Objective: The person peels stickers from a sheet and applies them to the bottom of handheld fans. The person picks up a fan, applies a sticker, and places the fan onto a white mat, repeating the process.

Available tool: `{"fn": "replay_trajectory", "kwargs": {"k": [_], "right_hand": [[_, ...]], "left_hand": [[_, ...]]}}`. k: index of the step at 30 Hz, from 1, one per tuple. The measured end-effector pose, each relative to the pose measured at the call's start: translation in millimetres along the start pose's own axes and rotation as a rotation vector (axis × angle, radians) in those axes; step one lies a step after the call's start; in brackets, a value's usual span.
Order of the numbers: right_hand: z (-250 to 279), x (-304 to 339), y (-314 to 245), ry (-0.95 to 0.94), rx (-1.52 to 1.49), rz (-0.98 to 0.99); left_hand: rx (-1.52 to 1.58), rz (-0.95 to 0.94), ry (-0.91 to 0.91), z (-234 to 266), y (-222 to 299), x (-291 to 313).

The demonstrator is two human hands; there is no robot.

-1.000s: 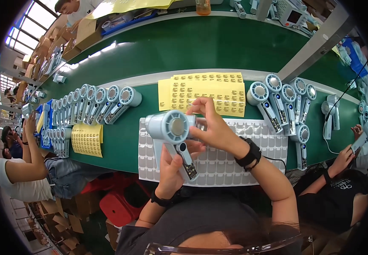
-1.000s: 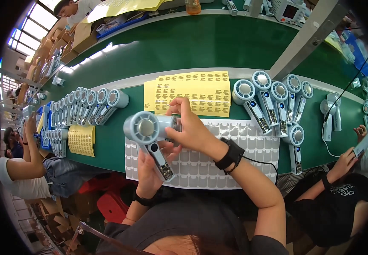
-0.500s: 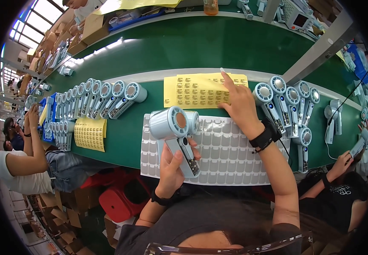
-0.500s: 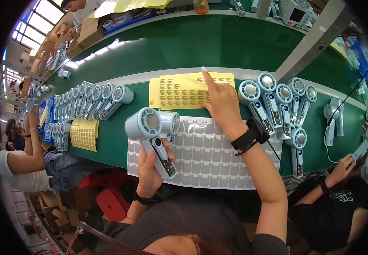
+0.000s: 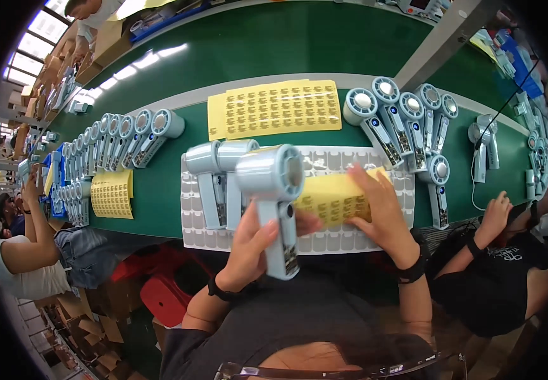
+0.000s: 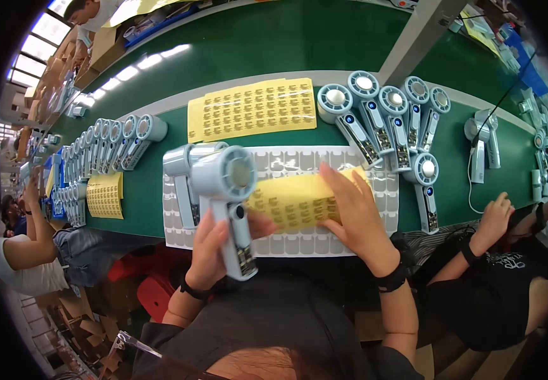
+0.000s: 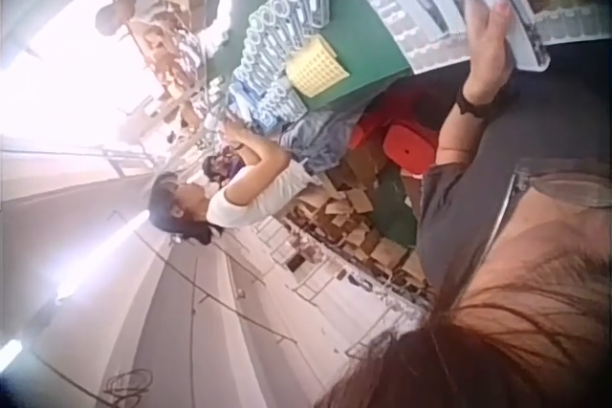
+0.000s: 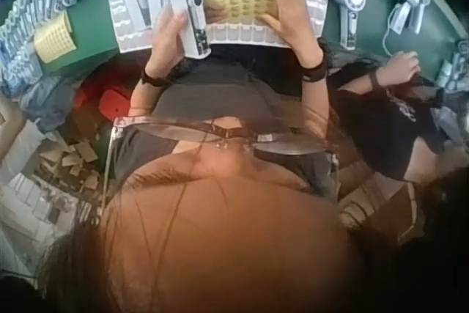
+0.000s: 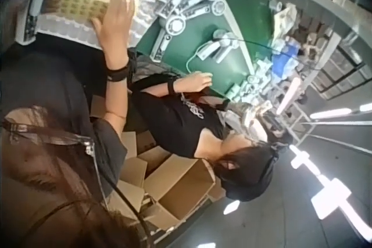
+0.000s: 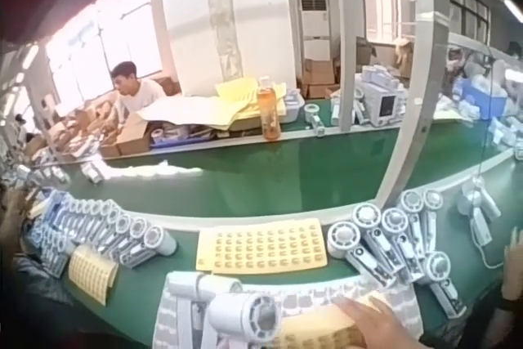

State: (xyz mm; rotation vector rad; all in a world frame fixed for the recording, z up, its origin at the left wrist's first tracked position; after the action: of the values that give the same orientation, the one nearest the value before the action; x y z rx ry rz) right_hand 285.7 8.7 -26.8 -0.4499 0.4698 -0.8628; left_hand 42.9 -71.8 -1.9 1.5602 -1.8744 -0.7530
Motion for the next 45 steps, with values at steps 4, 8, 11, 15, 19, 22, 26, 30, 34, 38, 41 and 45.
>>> {"fn": "replay_trajectory", "kwargs": {"k": [4, 8, 11, 15, 19, 22, 26, 30, 34, 38, 41, 45], "right_hand": [[13, 1, -10, 0.235, -0.113, -0.117], [-3, 4, -9, 0.098, -0.451, -0.305], [-16, 3, -1, 0.056, -0.481, -0.459], [-20, -17, 0, -0.003, -0.473, -0.577], [-21, -26, -4, -0.031, -0.409, -0.601], [-26, -27, -6, -0.040, -0.324, -0.587], [-32, -22, -10, -0.004, -0.179, -0.535], [-30, -16, -18, 0.049, -0.261, -0.491], [-13, -8, -16, -0.034, -0.651, -0.544], [-11, -12, -11, -0.141, -0.722, -0.555], [-17, -27, -4, -0.103, -0.361, -0.498], [-30, -29, 1, -0.106, -0.287, -0.508]], "left_hand": [[-0.037, 0.106, 0.182, 2, -37, -12], [-0.044, 0.167, 0.265, 7, -48, -14], [-0.025, 0.190, 0.241, 5, -45, -17], [-0.078, 0.170, 0.205, 7, -49, -23], [-0.057, 0.195, 0.234, 12, -53, -23], [-0.091, 0.214, 0.210, 15, -53, -24], [-0.053, 0.211, 0.180, 18, -54, -24], [-0.003, 0.197, 0.222, 16, -53, -24], [-0.009, 0.171, 0.205, 18, -59, -24], [-0.060, 0.177, 0.189, 18, -60, -25], [-0.075, 0.172, 0.194, 18, -61, -23], [-0.027, 0.171, 0.201, 17, -61, -24]]}}
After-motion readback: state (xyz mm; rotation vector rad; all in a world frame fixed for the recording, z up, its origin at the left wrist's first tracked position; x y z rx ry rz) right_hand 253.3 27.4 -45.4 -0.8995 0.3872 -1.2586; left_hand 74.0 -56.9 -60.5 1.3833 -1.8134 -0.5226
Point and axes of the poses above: each hand's wrist, its own x-axis away from the middle knuckle, its own z-axis out of the back of the hand, y = z × x, the point moved 1 cm from there along -x, towards the middle knuckle, and after that the axes turned 3 degrees about -z, right-handed, at the moved point
